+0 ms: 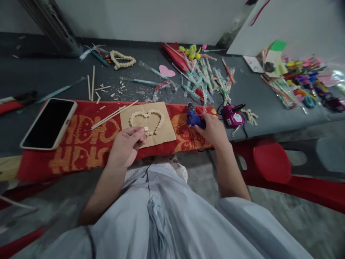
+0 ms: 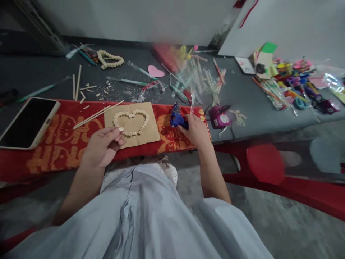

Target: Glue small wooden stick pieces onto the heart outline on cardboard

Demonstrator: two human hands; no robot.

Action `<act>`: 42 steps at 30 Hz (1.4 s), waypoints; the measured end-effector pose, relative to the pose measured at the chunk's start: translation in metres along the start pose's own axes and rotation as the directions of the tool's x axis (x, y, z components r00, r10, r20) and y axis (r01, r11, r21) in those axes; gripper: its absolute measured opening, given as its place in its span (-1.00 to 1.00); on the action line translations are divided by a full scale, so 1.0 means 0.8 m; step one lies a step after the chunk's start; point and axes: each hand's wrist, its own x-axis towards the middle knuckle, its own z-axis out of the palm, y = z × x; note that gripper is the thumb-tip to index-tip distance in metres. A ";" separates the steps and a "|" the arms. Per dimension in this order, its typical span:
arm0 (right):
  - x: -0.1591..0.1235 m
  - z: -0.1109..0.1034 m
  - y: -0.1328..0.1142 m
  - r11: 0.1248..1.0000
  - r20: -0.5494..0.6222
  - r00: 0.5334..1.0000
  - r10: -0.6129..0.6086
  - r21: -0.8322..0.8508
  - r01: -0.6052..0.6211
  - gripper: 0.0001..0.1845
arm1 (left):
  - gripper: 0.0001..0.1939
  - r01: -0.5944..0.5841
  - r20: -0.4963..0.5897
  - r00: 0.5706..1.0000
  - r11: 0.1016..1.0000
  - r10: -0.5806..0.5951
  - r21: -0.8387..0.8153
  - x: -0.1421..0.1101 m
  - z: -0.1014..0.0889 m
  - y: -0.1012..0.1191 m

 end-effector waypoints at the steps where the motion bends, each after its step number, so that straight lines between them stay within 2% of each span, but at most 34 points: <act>1: 0.003 -0.001 0.002 0.999 0.025 1.000 -0.014 -0.033 0.015 -0.56 | -0.72 0.004 -0.001 1.000 1.000 -0.004 -0.007 0.001 -0.001 0.001; 6: 0.010 -0.025 -0.005 0.989 0.049 0.993 -0.112 -0.096 0.116 -0.45 | -0.68 0.023 0.021 1.000 0.999 -0.022 -0.029 0.006 -0.010 0.008; 9: 0.027 -0.041 -0.029 0.967 0.041 0.971 -0.237 -0.090 0.239 -0.57 | -0.64 0.034 0.029 0.999 0.998 -0.033 -0.049 0.011 -0.021 0.011; 12: 0.068 -0.047 -0.070 0.929 0.046 0.934 -0.355 -0.098 0.357 -0.71 | -0.62 0.034 0.032 0.999 0.998 -0.032 -0.058 0.016 -0.036 0.013; 17: 0.160 -0.023 -0.161 0.829 0.100 0.835 -0.541 -0.101 0.550 -0.70 | -0.60 0.026 -0.009 1.000 0.997 -0.027 -0.074 0.018 -0.063 0.017; 20: 0.209 0.001 -0.211 0.778 0.154 0.798 -0.583 -0.180 0.603 -0.69 | -0.60 0.023 -0.041 0.999 0.994 -0.028 -0.110 0.019 -0.078 0.019; 24: 0.264 0.033 -0.252 0.714 0.182 0.745 -0.642 -0.214 0.667 -0.71 | -0.62 0.044 -0.089 0.994 0.990 -0.056 -0.133 0.019 -0.090 0.021; 30: 0.317 0.066 -0.265 0.670 0.237 0.687 -0.687 -0.158 0.725 -0.72 | -0.64 0.068 -0.064 0.995 0.991 -0.075 -0.117 0.021 -0.097 0.024; 38: 0.332 0.076 -0.268 0.606 0.285 0.611 -0.739 -0.118 0.787 -0.74 | -0.65 0.099 -0.067 0.992 0.986 -0.109 -0.133 0.029 -0.108 0.018; 42: 0.337 0.076 -0.269 0.547 0.316 0.554 -0.770 -0.118 0.829 -0.75 | -0.64 0.110 -0.088 0.988 0.982 -0.124 -0.157 0.029 -0.107 0.019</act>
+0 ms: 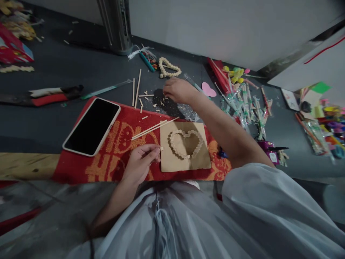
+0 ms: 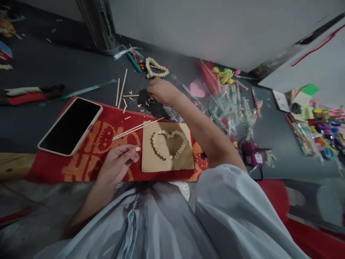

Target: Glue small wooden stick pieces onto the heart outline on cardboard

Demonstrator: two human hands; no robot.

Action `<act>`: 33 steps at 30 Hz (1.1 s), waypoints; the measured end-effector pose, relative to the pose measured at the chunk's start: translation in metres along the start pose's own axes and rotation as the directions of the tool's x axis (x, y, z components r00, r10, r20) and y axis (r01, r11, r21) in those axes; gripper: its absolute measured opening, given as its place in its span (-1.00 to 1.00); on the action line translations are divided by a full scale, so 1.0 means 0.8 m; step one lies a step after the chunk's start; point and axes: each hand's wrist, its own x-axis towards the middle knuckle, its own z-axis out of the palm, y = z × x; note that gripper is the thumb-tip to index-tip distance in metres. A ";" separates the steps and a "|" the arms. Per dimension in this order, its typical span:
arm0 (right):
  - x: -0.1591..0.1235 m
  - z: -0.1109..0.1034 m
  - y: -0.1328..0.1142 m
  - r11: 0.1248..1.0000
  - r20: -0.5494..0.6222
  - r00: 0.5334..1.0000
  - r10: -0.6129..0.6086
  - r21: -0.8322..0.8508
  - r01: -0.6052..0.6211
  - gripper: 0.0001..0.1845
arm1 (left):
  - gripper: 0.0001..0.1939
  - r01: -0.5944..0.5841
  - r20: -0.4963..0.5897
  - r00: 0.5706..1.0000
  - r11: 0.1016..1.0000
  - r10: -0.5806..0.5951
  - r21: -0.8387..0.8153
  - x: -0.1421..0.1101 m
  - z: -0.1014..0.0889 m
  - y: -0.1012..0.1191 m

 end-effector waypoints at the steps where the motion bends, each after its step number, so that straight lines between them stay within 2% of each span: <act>1: 0.001 0.000 0.000 1.000 0.005 1.000 -0.019 -0.015 0.019 -0.74 | -0.64 0.005 -0.006 1.000 1.000 -0.005 -0.003 0.000 0.001 0.000; 4: 0.000 -0.002 0.000 0.997 0.004 0.999 -0.051 -0.062 0.051 -0.72 | -0.65 0.002 -0.014 1.000 1.000 -0.002 -0.007 -0.001 0.003 0.001; 7: -0.009 -0.005 -0.003 0.999 -0.035 0.999 -0.019 -0.048 0.017 -0.69 | -0.64 -0.010 -0.023 1.000 1.000 0.010 -0.005 -0.002 0.004 0.001; 10: -0.025 -0.009 -0.007 0.997 -0.083 0.995 0.049 0.057 -0.044 -0.75 | -0.61 -0.017 -0.023 1.000 1.000 0.017 -0.009 -0.003 0.006 0.000; 13: -0.049 -0.013 -0.016 0.970 -0.194 0.975 0.109 0.234 -0.061 -0.80 | -0.58 -0.038 -0.026 0.999 0.999 0.037 -0.022 -0.002 0.009 0.000; 17: -0.086 -0.016 -0.039 0.890 -0.395 0.912 0.115 0.449 0.082 -0.82 | -0.58 -0.108 -0.018 0.994 0.994 0.108 -0.019 -0.002 0.016 0.003; 20: -0.114 -0.018 -0.065 0.794 -0.505 0.850 0.148 0.573 0.202 -0.82 | -0.61 -0.204 -0.006 0.979 0.979 0.204 0.002 -0.004 0.024 0.005; 23: -0.138 -0.022 -0.095 0.678 -0.558 0.801 0.218 0.676 0.287 -0.76 | -0.64 -0.341 0.009 0.940 0.939 0.341 0.047 -0.006 0.034 0.001; 27: -0.168 -0.027 -0.133 0.588 -0.573 0.774 0.270 0.735 0.339 -0.75 | -0.71 -0.529 0.022 0.848 0.843 0.529 0.095 -0.014 0.044 -0.012; 29: -0.182 -0.030 -0.149 0.595 -0.570 0.763 0.304 0.740 0.315 -0.81 | -0.72 -0.602 0.028 0.797 0.791 0.603 0.110 -0.019 0.048 -0.018; 33: -0.211 -0.040 -0.175 0.680 -0.573 0.742 0.348 0.699 0.221 -0.87 | -0.80 -0.706 0.093 0.707 0.691 0.701 0.155 -0.033 0.055 -0.027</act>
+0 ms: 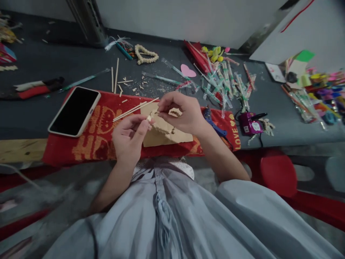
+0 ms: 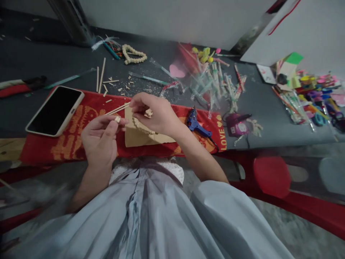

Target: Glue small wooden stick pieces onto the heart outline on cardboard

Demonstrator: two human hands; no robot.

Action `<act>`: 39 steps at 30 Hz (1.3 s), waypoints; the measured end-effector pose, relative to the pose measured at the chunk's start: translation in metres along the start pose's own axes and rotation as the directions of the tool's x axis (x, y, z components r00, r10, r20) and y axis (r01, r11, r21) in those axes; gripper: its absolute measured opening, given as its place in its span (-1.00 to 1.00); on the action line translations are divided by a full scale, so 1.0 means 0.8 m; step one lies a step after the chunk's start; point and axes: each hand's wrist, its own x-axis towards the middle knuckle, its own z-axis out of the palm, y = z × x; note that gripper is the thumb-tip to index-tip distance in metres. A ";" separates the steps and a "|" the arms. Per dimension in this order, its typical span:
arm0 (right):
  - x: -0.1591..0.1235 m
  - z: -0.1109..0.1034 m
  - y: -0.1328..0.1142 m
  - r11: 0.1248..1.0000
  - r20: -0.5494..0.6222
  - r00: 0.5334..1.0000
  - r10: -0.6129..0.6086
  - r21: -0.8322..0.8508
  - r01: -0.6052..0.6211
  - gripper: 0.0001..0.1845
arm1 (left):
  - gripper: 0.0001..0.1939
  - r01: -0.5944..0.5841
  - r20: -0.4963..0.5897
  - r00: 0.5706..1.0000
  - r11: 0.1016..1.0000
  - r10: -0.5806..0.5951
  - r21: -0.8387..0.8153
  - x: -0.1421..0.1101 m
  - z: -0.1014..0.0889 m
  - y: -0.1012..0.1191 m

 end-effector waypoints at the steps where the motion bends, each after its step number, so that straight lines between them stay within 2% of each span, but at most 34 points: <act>1: -0.005 -0.002 -0.007 0.999 0.000 1.000 -0.008 -0.043 0.008 -0.86 | -0.83 -0.023 0.023 0.999 1.000 0.023 0.016 -0.003 0.002 0.001; 6: -0.025 -0.017 -0.038 0.967 -0.011 0.998 -0.056 -0.248 0.051 -0.77 | -0.88 -0.148 0.106 0.984 0.988 0.143 0.038 -0.018 0.013 0.000; 10: -0.039 -0.025 -0.053 0.957 -0.043 0.997 -0.066 -0.284 0.051 -0.82 | -0.86 -0.151 0.115 0.982 0.988 0.149 0.012 -0.028 0.022 -0.004; 16: -0.061 -0.032 -0.060 0.967 -0.064 0.997 -0.037 -0.255 0.019 -0.86 | -0.88 -0.064 0.128 0.989 0.991 0.079 -0.114 -0.043 0.037 -0.001; 20: -0.073 -0.036 -0.060 0.963 -0.069 0.996 -0.052 -0.269 0.031 -0.88 | -0.87 0.001 0.132 0.991 0.990 0.018 -0.141 -0.048 0.043 -0.003; 25: -0.082 -0.038 -0.061 0.968 -0.093 0.994 -0.056 -0.250 0.031 -0.87 | -0.85 0.054 0.168 0.985 0.990 -0.032 -0.127 -0.052 0.044 -0.007; 30: -0.088 -0.035 -0.062 0.980 -0.117 0.993 -0.014 -0.198 -0.009 -0.89 | -0.76 0.153 0.135 0.982 0.981 -0.136 -0.122 -0.055 0.048 -0.006; 33: -0.092 -0.034 -0.063 0.984 -0.137 0.990 0.021 -0.173 -0.045 -0.88 | -0.73 0.172 0.134 0.978 0.982 -0.161 -0.076 -0.057 0.050 -0.005; 39: -0.094 -0.039 -0.068 0.975 -0.085 0.996 0.021 -0.219 -0.040 -0.90 | -0.64 0.222 0.134 0.966 0.975 -0.220 -0.004 -0.056 0.050 -0.007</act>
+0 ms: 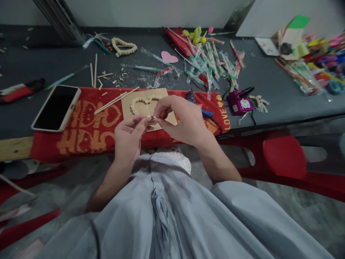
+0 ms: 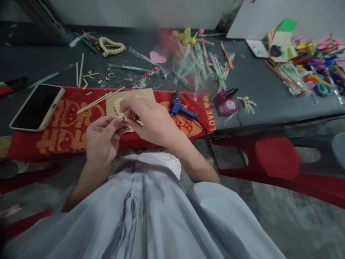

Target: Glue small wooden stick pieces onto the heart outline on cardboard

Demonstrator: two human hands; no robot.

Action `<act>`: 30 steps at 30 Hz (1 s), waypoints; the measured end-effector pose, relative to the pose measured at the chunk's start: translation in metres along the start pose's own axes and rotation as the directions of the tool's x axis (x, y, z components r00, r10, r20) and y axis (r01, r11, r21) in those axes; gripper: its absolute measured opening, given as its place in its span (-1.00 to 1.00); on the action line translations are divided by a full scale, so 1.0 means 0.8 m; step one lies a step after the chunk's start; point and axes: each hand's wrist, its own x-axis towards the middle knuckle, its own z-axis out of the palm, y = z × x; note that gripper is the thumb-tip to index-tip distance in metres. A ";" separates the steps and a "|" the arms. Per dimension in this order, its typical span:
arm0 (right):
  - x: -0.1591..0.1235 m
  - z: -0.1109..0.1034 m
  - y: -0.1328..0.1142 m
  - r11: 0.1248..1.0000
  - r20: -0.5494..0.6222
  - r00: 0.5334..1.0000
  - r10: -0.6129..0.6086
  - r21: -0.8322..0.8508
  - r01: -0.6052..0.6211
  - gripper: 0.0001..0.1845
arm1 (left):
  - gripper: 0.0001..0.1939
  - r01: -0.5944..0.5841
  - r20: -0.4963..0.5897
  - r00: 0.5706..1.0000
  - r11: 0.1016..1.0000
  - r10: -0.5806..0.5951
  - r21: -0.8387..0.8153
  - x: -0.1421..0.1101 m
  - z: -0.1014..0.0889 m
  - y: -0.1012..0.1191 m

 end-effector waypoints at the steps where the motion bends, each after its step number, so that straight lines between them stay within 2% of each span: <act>1: 0.000 -0.001 -0.001 1.000 0.007 1.000 -0.011 -0.023 0.011 -0.91 | -0.64 0.011 0.005 1.000 1.000 -0.011 0.001 0.000 0.000 -0.001; 8: 0.000 -0.003 -0.001 0.989 0.066 0.997 -0.048 -0.134 0.056 -0.91 | -0.64 0.014 0.029 0.999 1.000 -0.014 0.017 0.002 -0.003 -0.008; 23: -0.004 0.004 0.010 0.998 0.034 0.999 0.000 -0.059 0.002 -0.89 | -0.63 0.027 0.028 0.999 0.996 -0.029 0.086 0.002 -0.005 -0.009; 30: -0.007 0.001 0.020 0.999 0.005 0.999 -0.038 0.038 0.038 -0.88 | -0.65 0.003 -0.001 1.000 0.995 -0.003 0.097 0.002 -0.004 -0.003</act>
